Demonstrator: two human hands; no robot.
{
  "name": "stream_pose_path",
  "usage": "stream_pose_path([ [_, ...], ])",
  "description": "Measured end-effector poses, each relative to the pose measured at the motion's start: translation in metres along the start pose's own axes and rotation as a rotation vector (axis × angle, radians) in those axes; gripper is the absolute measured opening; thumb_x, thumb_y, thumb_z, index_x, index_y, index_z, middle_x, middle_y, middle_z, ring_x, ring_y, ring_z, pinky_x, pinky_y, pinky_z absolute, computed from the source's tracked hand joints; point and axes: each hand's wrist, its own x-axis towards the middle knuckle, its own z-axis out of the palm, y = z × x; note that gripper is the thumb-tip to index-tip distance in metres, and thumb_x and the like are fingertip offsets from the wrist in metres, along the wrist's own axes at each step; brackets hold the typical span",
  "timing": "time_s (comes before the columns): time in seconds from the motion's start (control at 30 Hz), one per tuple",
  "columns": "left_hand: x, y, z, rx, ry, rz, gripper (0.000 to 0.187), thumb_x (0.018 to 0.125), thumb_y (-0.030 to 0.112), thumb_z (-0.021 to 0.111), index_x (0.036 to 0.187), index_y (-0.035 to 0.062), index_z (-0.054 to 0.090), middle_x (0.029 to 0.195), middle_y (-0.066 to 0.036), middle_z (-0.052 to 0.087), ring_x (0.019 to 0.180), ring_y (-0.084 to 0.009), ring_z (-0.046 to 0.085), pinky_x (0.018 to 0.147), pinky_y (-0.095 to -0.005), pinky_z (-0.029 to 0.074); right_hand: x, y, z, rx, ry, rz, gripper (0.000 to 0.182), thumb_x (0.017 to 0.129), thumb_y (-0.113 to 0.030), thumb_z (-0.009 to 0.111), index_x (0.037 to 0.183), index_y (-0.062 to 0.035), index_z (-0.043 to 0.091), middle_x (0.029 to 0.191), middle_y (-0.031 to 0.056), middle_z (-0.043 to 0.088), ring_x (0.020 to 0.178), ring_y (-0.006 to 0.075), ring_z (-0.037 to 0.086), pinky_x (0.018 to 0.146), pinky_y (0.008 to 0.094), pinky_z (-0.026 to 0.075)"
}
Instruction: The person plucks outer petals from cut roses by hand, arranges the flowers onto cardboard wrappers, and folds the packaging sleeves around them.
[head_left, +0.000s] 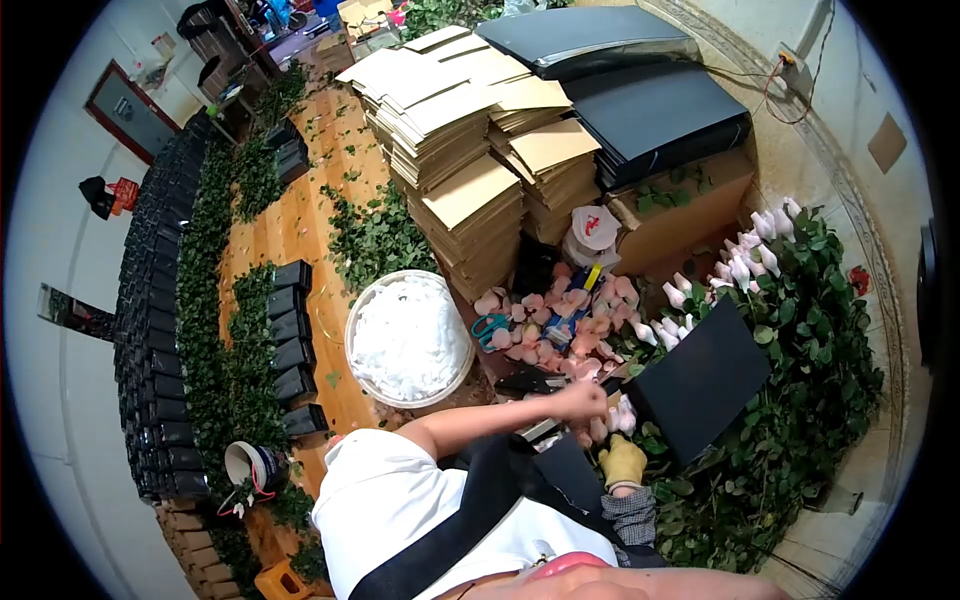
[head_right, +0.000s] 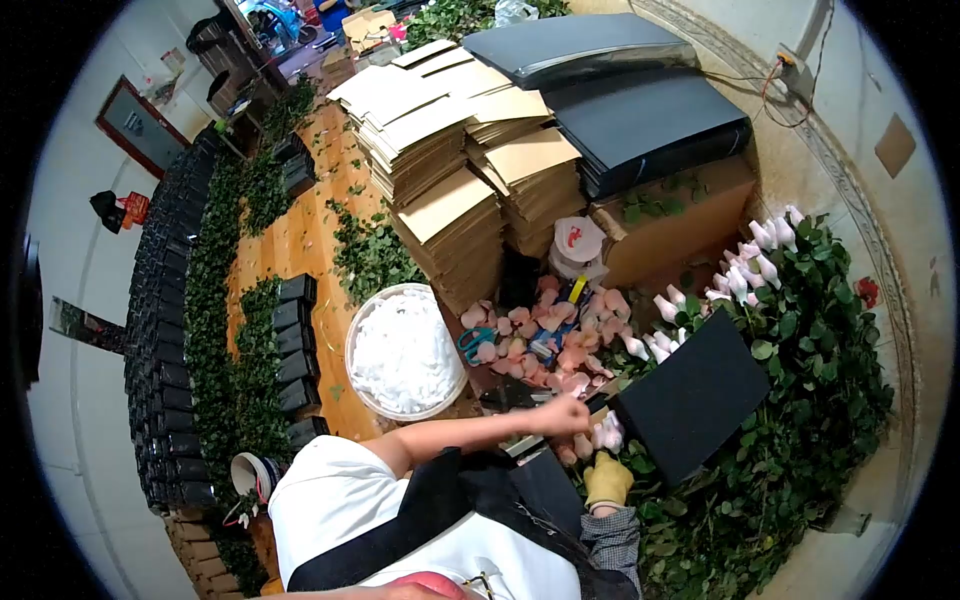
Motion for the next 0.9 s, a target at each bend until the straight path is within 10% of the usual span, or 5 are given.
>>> stream_pose_path([
  [0.13,0.006,0.061,-0.059,0.485,0.095,0.038,0.041,0.087,0.036,0.065,0.069,-0.0007,0.063,0.065,-0.018,0.061,0.061,-0.0345,0.064,0.057,-0.0479,0.047,0.003,-0.009,-0.012,0.004,-0.044,0.018,0.032,0.078,-0.036,0.072,0.096,-0.0100,0.072,0.092,0.0175,0.073,0.089,0.0376,0.070,0.080,0.0494,0.054],
  [0.27,0.002,0.025,-0.021,0.854,-0.271,-0.040,0.049,0.076,0.054,0.075,0.077,0.0056,0.076,0.072,-0.014,0.070,0.070,-0.0360,0.068,0.066,-0.0465,0.056,0.001,-0.004,-0.021,0.015,-0.073,-0.032,0.033,0.079,-0.040,0.072,0.097,-0.0123,0.072,0.095,0.0131,0.073,0.093,0.0356,0.069,0.082,0.0477,0.053],
  [0.6,0.001,-0.011,0.004,0.270,-0.222,-0.067,0.026,0.077,0.024,0.069,0.074,-0.0014,0.066,0.065,-0.019,0.061,0.056,-0.0276,0.062,0.056,-0.0423,0.048,-0.002,-0.007,-0.017,-0.035,-0.068,-0.011,0.031,0.080,-0.035,0.069,0.101,-0.0118,0.069,0.096,0.0158,0.073,0.093,0.0370,0.069,0.081,0.0490,0.053],
  [0.83,-0.019,0.065,-0.058,-0.522,0.142,-0.422,0.025,0.090,0.019,0.063,0.072,0.0014,0.058,0.063,0.004,0.052,0.055,-0.0074,0.044,0.051,-0.0280,0.037,-0.007,-0.017,-0.026,-0.059,-0.186,0.050,0.034,0.081,-0.036,0.069,0.107,-0.0127,0.071,0.103,0.0158,0.073,0.100,0.0343,0.069,0.086,0.0475,0.054],
  [0.9,-0.023,0.071,-0.076,-0.097,0.039,-0.095,0.026,0.090,0.018,0.061,0.072,0.0006,0.053,0.060,-0.001,0.052,0.057,-0.0112,0.049,0.054,-0.0313,0.040,-0.010,-0.013,-0.026,-0.014,-0.167,0.042,0.035,0.083,-0.038,0.069,0.106,-0.0127,0.072,0.103,0.0159,0.073,0.099,0.0343,0.069,0.085,0.0475,0.054],
])
